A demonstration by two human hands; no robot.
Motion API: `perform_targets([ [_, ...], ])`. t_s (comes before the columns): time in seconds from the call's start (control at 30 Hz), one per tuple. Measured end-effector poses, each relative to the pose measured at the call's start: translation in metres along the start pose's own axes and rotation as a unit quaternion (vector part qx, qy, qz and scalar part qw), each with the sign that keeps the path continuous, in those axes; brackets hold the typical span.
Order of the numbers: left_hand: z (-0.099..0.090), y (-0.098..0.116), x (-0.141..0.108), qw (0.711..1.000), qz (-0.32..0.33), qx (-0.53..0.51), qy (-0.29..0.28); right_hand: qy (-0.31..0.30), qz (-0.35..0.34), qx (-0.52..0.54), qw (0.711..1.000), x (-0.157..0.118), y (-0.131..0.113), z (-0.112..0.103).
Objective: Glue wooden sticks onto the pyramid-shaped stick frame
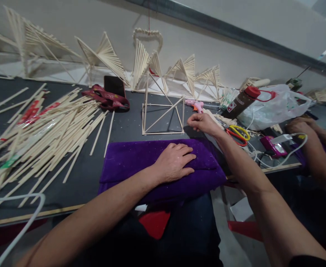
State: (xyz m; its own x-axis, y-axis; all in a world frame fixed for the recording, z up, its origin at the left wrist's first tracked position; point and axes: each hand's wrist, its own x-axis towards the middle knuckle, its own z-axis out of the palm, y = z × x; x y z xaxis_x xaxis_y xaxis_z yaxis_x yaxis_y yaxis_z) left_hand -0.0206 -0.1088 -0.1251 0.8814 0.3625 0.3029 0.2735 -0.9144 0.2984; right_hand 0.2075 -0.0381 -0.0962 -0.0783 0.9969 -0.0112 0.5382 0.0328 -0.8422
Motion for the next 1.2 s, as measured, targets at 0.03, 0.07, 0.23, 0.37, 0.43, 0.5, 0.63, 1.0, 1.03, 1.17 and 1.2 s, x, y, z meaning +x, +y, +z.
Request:
perform_targets([
  [0.03,0.0,0.0,0.0,1.0,0.0,0.001,0.0,0.047,-0.015,0.02,0.999,0.004,0.001,-0.005],
  [0.07,0.0,0.0,0.0,1.0,0.001,0.001,0.0,0.094,-0.028,0.044,0.994,0.008,0.001,-0.011],
  [0.23,0.0,0.0,-0.001,1.0,-0.001,0.007,0.0,0.108,-0.042,0.046,0.992,0.029,-0.007,-0.021],
  [0.37,0.0,0.0,-0.001,1.0,0.002,0.007,0.001,-0.103,-0.064,-0.089,0.989,0.044,-0.01,-0.004],
  [0.43,0.0,0.0,-0.001,1.0,0.003,0.006,0.001,-0.155,-0.061,-0.126,0.978,0.051,-0.009,0.005],
  [0.5,0.0,-0.001,-0.001,1.0,0.003,0.005,0.003,-0.178,-0.059,-0.159,0.969,0.056,-0.007,0.01],
  [0.63,0.0,-0.001,-0.001,1.0,0.005,0.002,0.007,-0.199,-0.09,-0.221,0.95,0.059,-0.008,0.013],
  [1.0,-0.001,-0.001,-0.001,1.0,0.005,-0.008,0.001,0.025,-0.065,-0.026,0.997,0.061,-0.022,-0.003],
  [1.03,-0.001,-0.001,-0.001,1.0,0.006,-0.009,0.002,0.059,-0.056,0.008,0.997,0.059,-0.021,-0.009],
  [1.17,-0.001,-0.003,0.0,1.0,0.008,-0.014,0.003,0.085,-0.05,0.048,0.994,0.043,-0.004,-0.031],
  [1.2,-0.001,-0.003,0.0,1.0,0.008,-0.013,0.002,0.068,-0.048,0.03,0.996,0.039,0.002,-0.033],
])
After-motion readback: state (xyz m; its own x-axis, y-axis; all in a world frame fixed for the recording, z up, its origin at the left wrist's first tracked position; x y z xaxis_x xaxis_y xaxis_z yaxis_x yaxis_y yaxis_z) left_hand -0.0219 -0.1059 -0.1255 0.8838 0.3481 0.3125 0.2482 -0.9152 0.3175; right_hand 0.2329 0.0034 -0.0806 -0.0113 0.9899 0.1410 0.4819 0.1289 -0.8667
